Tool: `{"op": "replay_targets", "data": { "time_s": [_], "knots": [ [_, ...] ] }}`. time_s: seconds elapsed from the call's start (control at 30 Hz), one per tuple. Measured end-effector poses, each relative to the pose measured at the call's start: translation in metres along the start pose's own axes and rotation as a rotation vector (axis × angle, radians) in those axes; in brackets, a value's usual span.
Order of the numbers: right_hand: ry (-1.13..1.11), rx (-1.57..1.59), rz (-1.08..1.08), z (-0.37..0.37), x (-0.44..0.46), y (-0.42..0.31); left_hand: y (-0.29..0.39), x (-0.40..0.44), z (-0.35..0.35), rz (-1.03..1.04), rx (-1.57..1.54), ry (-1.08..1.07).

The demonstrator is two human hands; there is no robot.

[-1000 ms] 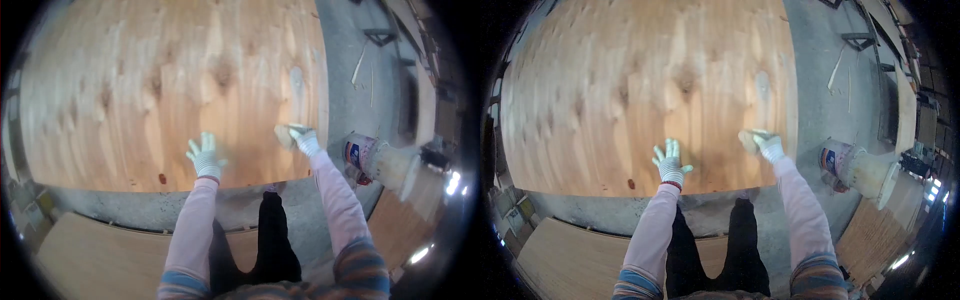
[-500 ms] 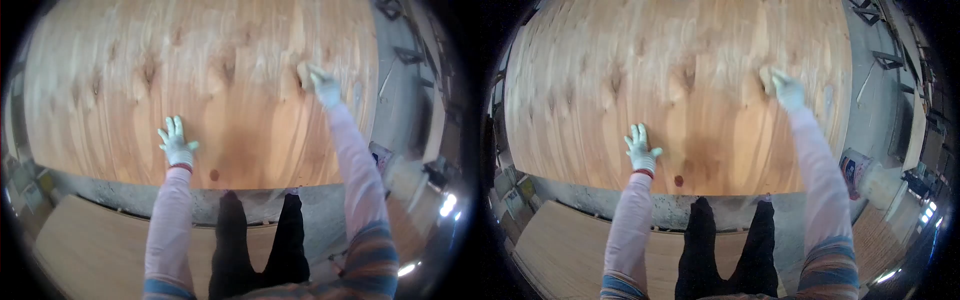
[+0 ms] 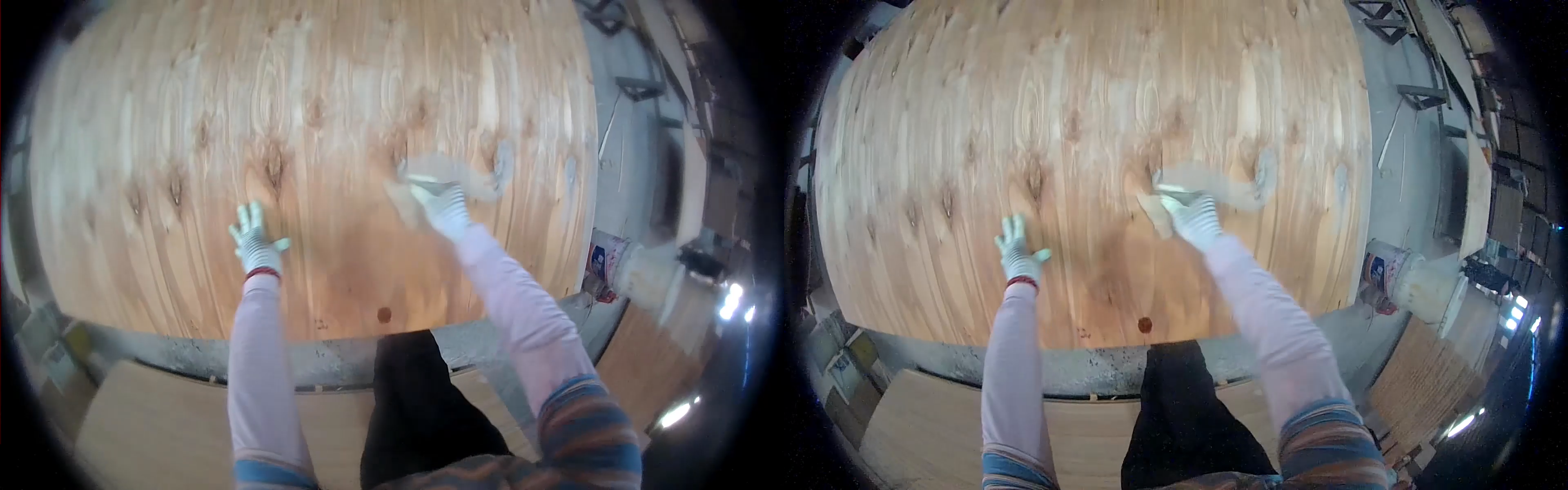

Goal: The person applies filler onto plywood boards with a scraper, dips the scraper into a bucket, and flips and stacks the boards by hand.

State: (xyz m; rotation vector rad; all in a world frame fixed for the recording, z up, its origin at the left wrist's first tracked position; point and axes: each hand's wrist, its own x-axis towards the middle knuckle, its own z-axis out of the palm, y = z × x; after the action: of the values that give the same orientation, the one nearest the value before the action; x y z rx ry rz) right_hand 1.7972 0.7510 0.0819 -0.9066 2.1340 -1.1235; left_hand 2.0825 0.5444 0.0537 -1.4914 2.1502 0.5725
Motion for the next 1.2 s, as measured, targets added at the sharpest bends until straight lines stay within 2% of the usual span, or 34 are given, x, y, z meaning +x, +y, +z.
{"op": "replay_targets", "data": {
  "time_s": [0.07, 0.13, 0.2, 0.23, 0.27, 0.3, 0.37, 0.47, 0.53, 0.6, 0.63, 0.67, 0.7, 0.73, 0.8, 0.9, 1.0, 1.07, 1.1, 1.13, 1.2],
  "knots": [
    [-0.068, 0.524, 0.228, -0.039, 0.039, -0.035, -0.021, 0.022, -0.009, -0.074, -0.107, 0.016],
    [-0.085, 0.963, 0.352, -0.053, 0.099, -0.035, -0.024, 0.032, -0.006, -0.064, -0.140, 0.017],
    [0.020, 0.669, 0.254, -0.057, 0.181, -0.017, -0.022, 0.026, -0.004, -0.086, -0.141, -0.004],
    [-0.026, 0.242, 0.209, -0.065, 0.227, -0.001, -0.018, 0.025, -0.010, -0.098, -0.128, -0.004],
    [0.170, -0.208, 0.230, -0.054, 0.277, 0.014, -0.018, 0.025, -0.012, -0.112, -0.111, 0.002],
    [0.172, -0.229, -0.042, -0.056, 0.303, 0.018, -0.022, 0.029, -0.009, -0.120, -0.087, -0.018],
    [-0.176, -0.025, 0.062, -0.040, 0.316, -0.003, -0.029, 0.029, -0.007, -0.044, -0.125, 0.056],
    [-0.476, -0.041, 0.347, -0.029, 0.226, -0.034, -0.029, 0.019, -0.004, -0.014, -0.113, 0.063],
    [-0.403, -0.045, 0.073, -0.010, 0.125, -0.001, -0.024, 0.026, -0.010, 0.006, -0.077, 0.094],
    [-0.237, 0.900, 0.563, 0.017, 0.018, 0.021, -0.028, 0.022, -0.007, 0.032, -0.022, 0.116],
    [-0.297, 0.400, 0.223, 0.026, -0.044, 0.030, -0.028, 0.020, -0.006, 0.014, -0.004, 0.099],
    [-0.290, 0.076, -0.012, 0.031, -0.104, 0.028, -0.025, 0.022, -0.008, 0.001, 0.011, 0.090],
    [-0.211, -0.255, -0.231, 0.037, -0.163, 0.027, -0.023, 0.026, -0.009, -0.011, 0.025, 0.086],
    [-0.088, -0.402, -0.349, 0.046, -0.211, 0.019, -0.017, 0.026, -0.011, 0.002, 0.040, 0.089],
    [0.000, -0.521, -0.221, 0.075, -0.283, -0.001, -0.018, 0.021, -0.014, 0.021, 0.077, 0.102],
    [0.260, -0.576, -0.090, 0.139, -0.367, 0.007, -0.036, 0.024, -0.024, 0.237, 0.170, 0.085],
    [0.474, 0.467, 0.683, 0.176, -0.349, -0.042, -0.109, 0.040, -0.040, 0.562, 0.386, 0.075],
    [0.511, 0.649, 0.704, 0.194, -0.309, -0.079, -0.210, 0.068, -0.032, 0.499, 0.150, 0.206],
    [0.522, 0.727, 0.729, 0.196, -0.288, -0.098, -0.250, 0.061, -0.040, 0.335, 0.121, 0.168],
    [0.500, 0.934, 0.654, 0.195, -0.258, -0.125, -0.282, 0.052, -0.045, 0.173, 0.086, 0.124],
    [0.456, 1.330, 0.510, 0.193, -0.183, -0.178, -0.311, 0.042, -0.041, -0.005, 0.009, 0.093]
  ]
}}
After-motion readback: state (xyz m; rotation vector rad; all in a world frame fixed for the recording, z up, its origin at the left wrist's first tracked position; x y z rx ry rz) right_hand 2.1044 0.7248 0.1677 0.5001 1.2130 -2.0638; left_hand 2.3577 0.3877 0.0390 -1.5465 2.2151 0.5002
